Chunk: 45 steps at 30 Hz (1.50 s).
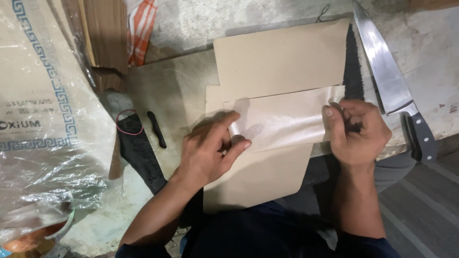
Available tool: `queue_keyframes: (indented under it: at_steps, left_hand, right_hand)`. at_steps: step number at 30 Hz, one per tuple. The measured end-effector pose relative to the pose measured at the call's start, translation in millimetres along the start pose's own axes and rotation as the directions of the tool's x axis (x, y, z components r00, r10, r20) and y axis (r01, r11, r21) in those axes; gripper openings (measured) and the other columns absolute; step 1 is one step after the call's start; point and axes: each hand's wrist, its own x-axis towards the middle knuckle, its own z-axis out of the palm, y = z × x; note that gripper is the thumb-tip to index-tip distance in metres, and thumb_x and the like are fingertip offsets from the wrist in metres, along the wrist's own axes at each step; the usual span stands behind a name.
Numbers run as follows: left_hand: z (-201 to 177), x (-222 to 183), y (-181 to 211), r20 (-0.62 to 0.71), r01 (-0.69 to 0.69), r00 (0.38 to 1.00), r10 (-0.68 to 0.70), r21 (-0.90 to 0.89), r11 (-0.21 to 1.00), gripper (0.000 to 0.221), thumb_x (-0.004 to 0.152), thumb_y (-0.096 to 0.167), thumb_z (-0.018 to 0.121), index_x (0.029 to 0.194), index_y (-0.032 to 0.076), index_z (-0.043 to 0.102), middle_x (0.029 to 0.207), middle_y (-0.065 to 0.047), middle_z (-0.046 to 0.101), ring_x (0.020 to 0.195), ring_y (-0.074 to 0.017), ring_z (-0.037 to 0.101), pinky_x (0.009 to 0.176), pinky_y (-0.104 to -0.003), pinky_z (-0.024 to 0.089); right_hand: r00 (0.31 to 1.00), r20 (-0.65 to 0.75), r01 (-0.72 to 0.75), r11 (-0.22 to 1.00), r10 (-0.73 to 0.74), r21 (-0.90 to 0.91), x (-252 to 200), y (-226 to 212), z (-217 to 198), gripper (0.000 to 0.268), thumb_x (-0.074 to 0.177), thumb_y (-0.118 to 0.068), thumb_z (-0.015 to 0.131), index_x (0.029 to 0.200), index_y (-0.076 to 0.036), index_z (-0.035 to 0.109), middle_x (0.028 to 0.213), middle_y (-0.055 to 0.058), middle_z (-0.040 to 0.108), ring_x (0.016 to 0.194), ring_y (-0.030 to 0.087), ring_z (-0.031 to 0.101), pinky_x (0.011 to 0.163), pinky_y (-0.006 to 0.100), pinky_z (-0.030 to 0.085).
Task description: Folding and cutting paper liners to size using a knife on a cutting board.
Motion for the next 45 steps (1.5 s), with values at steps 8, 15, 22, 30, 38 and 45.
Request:
queue_keyframes:
  at_steps: [8, 15, 22, 30, 38, 45]
  left_hand:
    - [1, 2, -4, -0.043, 0.053, 0.998, -0.052, 0.02, 0.998, 0.054, 0.083, 0.033, 0.085, 0.125, 0.009, 0.06, 0.065, 0.004, 0.052, 0.057, -0.0114, 0.049, 0.063, -0.028, 0.054]
    - [0, 11, -1, -0.093, 0.007, 0.996, -0.008, -0.004, 1.0, 0.032, 0.098, 0.022, 0.065, 0.124, 0.002, 0.061, 0.078, -0.002, 0.064, 0.063, -0.0141, 0.059, 0.067, -0.028, 0.057]
    - [3, 10, 3, -0.123, -0.013, 0.992, 0.026, 0.103, 0.995, 0.033, 0.098, 0.018, 0.064, 0.127, 0.002, 0.062, 0.119, -0.018, 0.069, 0.11, -0.0279, 0.07, 0.084, -0.035, 0.063]
    - [11, 6, 9, -0.143, 0.02, 0.989, 0.028, 0.321, 0.947, 0.043, 0.091, 0.034, 0.068, 0.126, 0.009, 0.063, 0.115, -0.011, 0.053, 0.069, -0.0194, 0.066, 0.05, -0.033, 0.058]
    - [0, 5, 23, -0.114, -0.064, 0.984, 0.137, 0.488, 0.871, 0.043, 0.095, 0.037, 0.065, 0.121, 0.003, 0.064, 0.141, -0.014, 0.053, 0.077, -0.021, 0.074, 0.058, -0.026, 0.06]
    - [4, 0, 19, -0.114, -0.023, 0.986, 0.122, 0.636, 0.772, 0.046, 0.093, 0.051, 0.061, 0.129, 0.023, 0.064, 0.139, -0.001, 0.054, 0.088, -0.0263, 0.069, 0.059, -0.035, 0.061]
  right_hand:
    - [1.0, 0.013, -0.019, 0.999, 0.02, -0.036, 1, -1, 0, 0.022, 0.101, -0.012, 0.078, 0.097, 0.005, 0.065, 0.082, 0.011, 0.066, 0.061, 0.016, 0.051, 0.057, 0.028, 0.04]
    - [0.999, 0.013, -0.048, 0.998, 0.048, -0.032, -2, 0, 1, 0.017, 0.101, -0.006, 0.077, 0.098, 0.005, 0.065, 0.086, 0.01, 0.067, 0.059, 0.014, 0.05, 0.054, 0.027, 0.038]
    - [0.998, 0.024, -0.059, 0.996, 0.061, -0.062, -1, 0, 0, 0.014, 0.101, -0.007, 0.077, 0.098, 0.002, 0.066, 0.086, 0.008, 0.067, 0.065, 0.016, 0.053, 0.059, 0.028, 0.042]
    - [0.999, 0.032, -0.017, 1.0, 0.018, -0.024, 13, -13, -3, 0.015, 0.103, -0.008, 0.075, 0.098, 0.004, 0.067, 0.074, 0.012, 0.064, 0.056, 0.022, 0.054, 0.054, 0.032, 0.044]
    - [0.999, 0.028, -0.021, 0.998, 0.023, -0.061, 10, -15, -4, 0.016, 0.102, -0.011, 0.078, 0.101, 0.001, 0.066, 0.076, 0.016, 0.067, 0.063, 0.031, 0.059, 0.059, 0.042, 0.047]
    - [0.999, -0.025, -0.027, 0.997, 0.026, -0.067, 7, -11, -2, 0.013, 0.098, -0.011, 0.08, 0.098, -0.002, 0.071, 0.073, 0.012, 0.066, 0.061, 0.025, 0.057, 0.059, 0.036, 0.047]
